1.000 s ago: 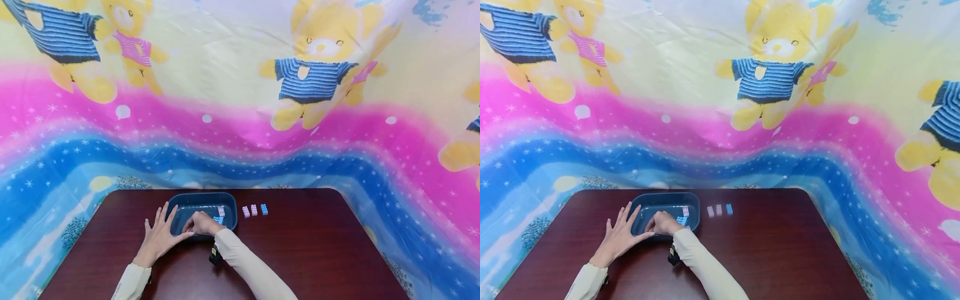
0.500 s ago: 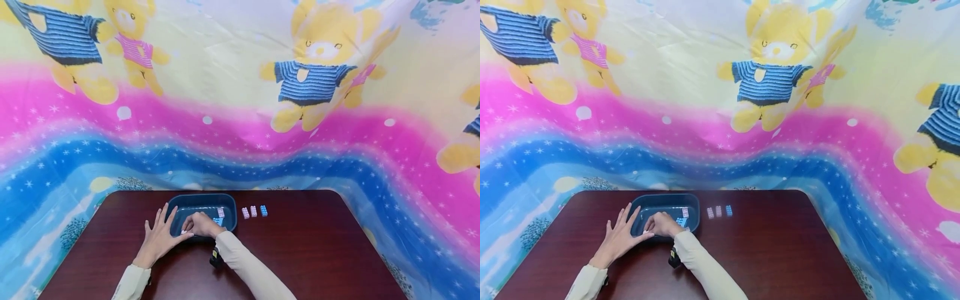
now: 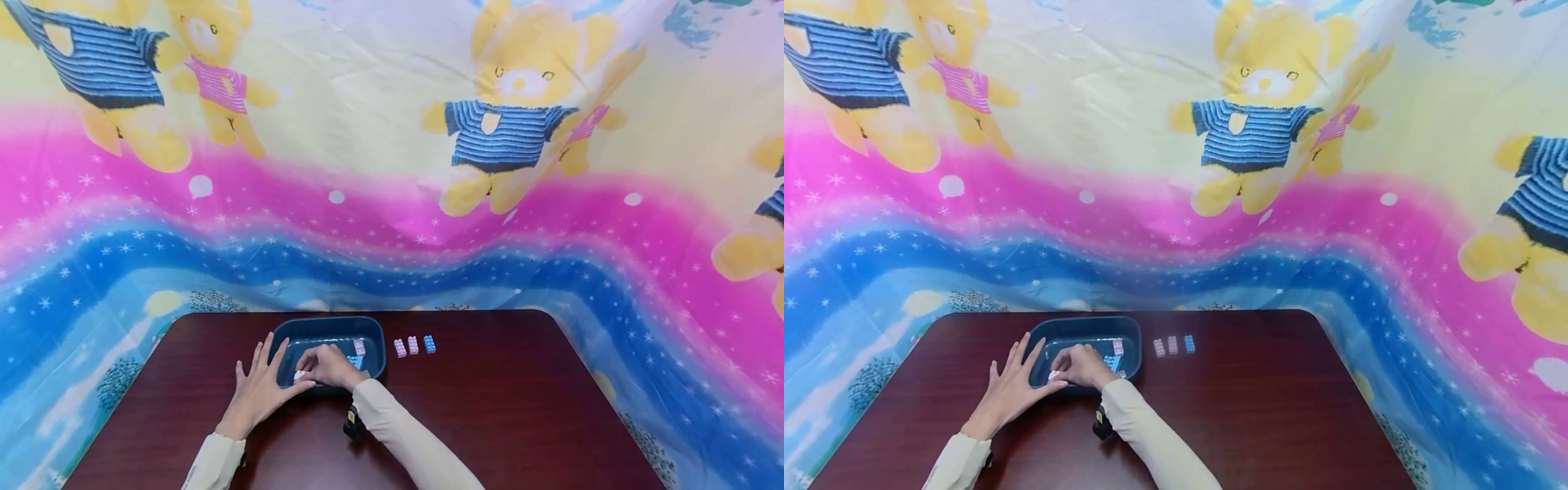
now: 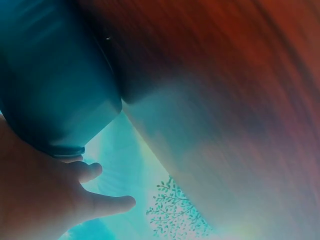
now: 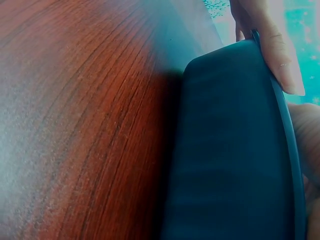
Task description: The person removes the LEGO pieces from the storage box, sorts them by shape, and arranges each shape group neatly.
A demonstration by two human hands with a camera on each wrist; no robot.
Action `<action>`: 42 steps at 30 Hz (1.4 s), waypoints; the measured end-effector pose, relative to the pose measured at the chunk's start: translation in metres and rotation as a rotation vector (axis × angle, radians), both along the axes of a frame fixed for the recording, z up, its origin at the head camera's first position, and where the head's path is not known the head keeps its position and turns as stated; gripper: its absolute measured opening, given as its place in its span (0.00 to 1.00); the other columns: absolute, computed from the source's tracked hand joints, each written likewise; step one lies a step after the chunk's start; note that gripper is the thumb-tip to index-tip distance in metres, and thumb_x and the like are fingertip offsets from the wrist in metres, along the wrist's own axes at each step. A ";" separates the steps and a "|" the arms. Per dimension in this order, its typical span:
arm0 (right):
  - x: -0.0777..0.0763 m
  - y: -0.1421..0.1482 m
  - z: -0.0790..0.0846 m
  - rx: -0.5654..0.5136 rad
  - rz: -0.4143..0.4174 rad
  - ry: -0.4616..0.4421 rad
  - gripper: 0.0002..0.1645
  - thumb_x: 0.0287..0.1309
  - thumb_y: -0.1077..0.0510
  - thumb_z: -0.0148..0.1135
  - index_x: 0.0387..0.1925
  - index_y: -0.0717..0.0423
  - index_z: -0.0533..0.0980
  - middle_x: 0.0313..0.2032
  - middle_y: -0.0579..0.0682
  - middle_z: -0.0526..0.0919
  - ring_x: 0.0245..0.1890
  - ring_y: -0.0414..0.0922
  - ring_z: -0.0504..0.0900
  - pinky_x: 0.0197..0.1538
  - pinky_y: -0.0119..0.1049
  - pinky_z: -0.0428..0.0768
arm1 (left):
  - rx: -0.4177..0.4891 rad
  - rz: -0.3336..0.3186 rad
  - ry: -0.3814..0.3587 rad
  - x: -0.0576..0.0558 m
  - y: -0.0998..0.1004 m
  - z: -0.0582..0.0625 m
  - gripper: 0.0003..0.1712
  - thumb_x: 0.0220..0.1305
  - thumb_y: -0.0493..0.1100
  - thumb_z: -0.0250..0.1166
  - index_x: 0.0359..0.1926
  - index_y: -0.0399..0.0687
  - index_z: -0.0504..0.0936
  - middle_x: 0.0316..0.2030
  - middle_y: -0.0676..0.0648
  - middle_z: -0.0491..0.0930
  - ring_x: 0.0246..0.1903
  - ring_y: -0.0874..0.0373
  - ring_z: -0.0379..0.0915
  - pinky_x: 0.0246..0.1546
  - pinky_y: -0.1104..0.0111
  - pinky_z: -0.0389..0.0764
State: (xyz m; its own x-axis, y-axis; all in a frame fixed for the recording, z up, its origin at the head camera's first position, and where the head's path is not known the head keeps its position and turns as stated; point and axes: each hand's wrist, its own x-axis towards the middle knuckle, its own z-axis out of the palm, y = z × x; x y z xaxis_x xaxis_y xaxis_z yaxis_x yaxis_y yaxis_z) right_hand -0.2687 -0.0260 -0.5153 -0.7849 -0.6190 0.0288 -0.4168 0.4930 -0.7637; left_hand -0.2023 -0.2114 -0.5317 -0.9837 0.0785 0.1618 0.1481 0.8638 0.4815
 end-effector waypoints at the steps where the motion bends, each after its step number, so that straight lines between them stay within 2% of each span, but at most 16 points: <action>1: 0.000 0.000 0.000 -0.013 -0.006 0.001 0.02 0.62 0.63 0.77 0.36 0.55 0.89 0.30 0.43 0.88 0.29 0.29 0.82 0.40 0.23 0.82 | 0.002 0.000 -0.001 0.000 0.000 0.000 0.68 0.58 0.79 0.68 0.85 0.45 0.53 0.83 0.32 0.40 0.80 0.28 0.37 0.66 0.19 0.38; 8: 0.003 0.004 0.001 -0.081 -0.025 -0.009 0.04 0.64 0.63 0.74 0.40 0.59 0.89 0.32 0.43 0.89 0.32 0.30 0.83 0.41 0.24 0.83 | -0.003 0.000 0.006 0.000 0.000 -0.001 0.68 0.58 0.79 0.67 0.85 0.45 0.53 0.83 0.32 0.40 0.80 0.27 0.38 0.66 0.19 0.39; 14: 0.001 0.008 0.002 -0.045 -0.057 0.048 0.08 0.68 0.64 0.71 0.46 0.59 0.89 0.38 0.46 0.91 0.37 0.33 0.86 0.45 0.26 0.83 | 0.000 0.000 -0.006 0.000 -0.001 -0.002 0.68 0.59 0.79 0.67 0.85 0.44 0.53 0.83 0.31 0.40 0.80 0.26 0.37 0.67 0.19 0.37; 17: 0.001 0.011 0.005 -0.046 -0.076 0.047 0.09 0.67 0.66 0.70 0.48 0.61 0.89 0.38 0.47 0.90 0.37 0.34 0.86 0.45 0.26 0.84 | 0.000 0.002 -0.017 0.000 -0.001 -0.002 0.68 0.59 0.79 0.67 0.85 0.44 0.53 0.83 0.31 0.39 0.80 0.26 0.37 0.67 0.20 0.37; 23: -0.001 0.020 0.007 -0.107 -0.131 0.016 0.09 0.63 0.67 0.74 0.45 0.61 0.88 0.37 0.49 0.90 0.36 0.35 0.87 0.44 0.27 0.84 | 0.001 0.005 -0.031 -0.001 0.000 -0.001 0.68 0.58 0.79 0.67 0.85 0.44 0.53 0.83 0.30 0.40 0.80 0.26 0.36 0.67 0.19 0.36; 33: -0.003 0.034 0.018 -0.166 -0.250 0.036 0.10 0.60 0.63 0.78 0.43 0.61 0.89 0.35 0.48 0.91 0.33 0.36 0.88 0.41 0.30 0.87 | 0.006 0.002 -0.045 -0.002 0.000 -0.001 0.69 0.58 0.80 0.67 0.85 0.44 0.53 0.83 0.30 0.40 0.80 0.25 0.36 0.66 0.19 0.35; 42: -0.008 0.045 0.018 -0.181 -0.329 0.090 0.10 0.58 0.62 0.80 0.41 0.61 0.90 0.35 0.49 0.92 0.33 0.37 0.90 0.39 0.29 0.87 | 0.004 -0.002 -0.049 -0.002 0.000 0.000 0.69 0.58 0.80 0.67 0.85 0.45 0.52 0.83 0.31 0.39 0.80 0.26 0.35 0.67 0.19 0.35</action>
